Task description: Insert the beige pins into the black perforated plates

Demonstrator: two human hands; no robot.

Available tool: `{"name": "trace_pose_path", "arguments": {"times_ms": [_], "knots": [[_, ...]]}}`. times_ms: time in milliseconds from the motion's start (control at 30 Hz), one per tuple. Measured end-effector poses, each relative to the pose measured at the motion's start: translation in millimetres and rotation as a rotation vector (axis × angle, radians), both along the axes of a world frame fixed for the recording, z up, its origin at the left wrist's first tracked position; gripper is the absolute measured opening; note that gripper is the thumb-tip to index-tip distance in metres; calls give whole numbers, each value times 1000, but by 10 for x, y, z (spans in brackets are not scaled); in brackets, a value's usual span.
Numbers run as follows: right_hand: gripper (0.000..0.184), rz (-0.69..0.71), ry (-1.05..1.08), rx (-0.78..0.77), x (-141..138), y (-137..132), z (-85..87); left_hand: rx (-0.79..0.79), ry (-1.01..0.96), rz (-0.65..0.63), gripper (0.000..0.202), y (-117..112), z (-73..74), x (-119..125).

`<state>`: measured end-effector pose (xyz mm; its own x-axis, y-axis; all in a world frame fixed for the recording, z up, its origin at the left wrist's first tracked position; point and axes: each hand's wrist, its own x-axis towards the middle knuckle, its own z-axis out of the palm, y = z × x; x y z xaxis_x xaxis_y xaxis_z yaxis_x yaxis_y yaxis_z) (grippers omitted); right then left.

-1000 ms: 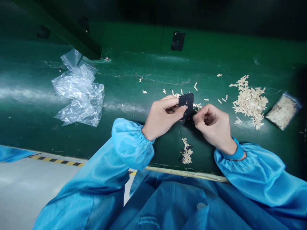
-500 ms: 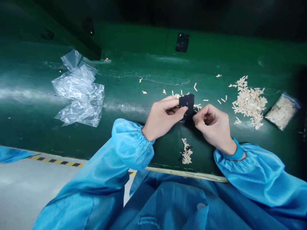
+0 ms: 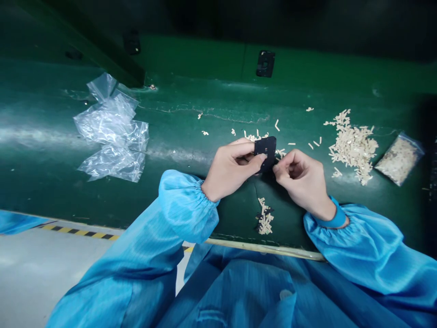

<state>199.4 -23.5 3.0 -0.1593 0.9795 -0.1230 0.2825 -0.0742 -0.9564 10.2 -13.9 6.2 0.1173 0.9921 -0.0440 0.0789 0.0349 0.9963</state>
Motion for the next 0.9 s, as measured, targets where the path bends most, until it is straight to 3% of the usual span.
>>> {"name": "trace_pose_path", "arguments": {"times_ms": [467,900], "knots": [[15,24,19,-24,17,27,10,-7,-1,-19,16,19,10,-41],[23,91,232,-164,39,74,56,-222,-286,-25,25,34,-42,-83]]}}
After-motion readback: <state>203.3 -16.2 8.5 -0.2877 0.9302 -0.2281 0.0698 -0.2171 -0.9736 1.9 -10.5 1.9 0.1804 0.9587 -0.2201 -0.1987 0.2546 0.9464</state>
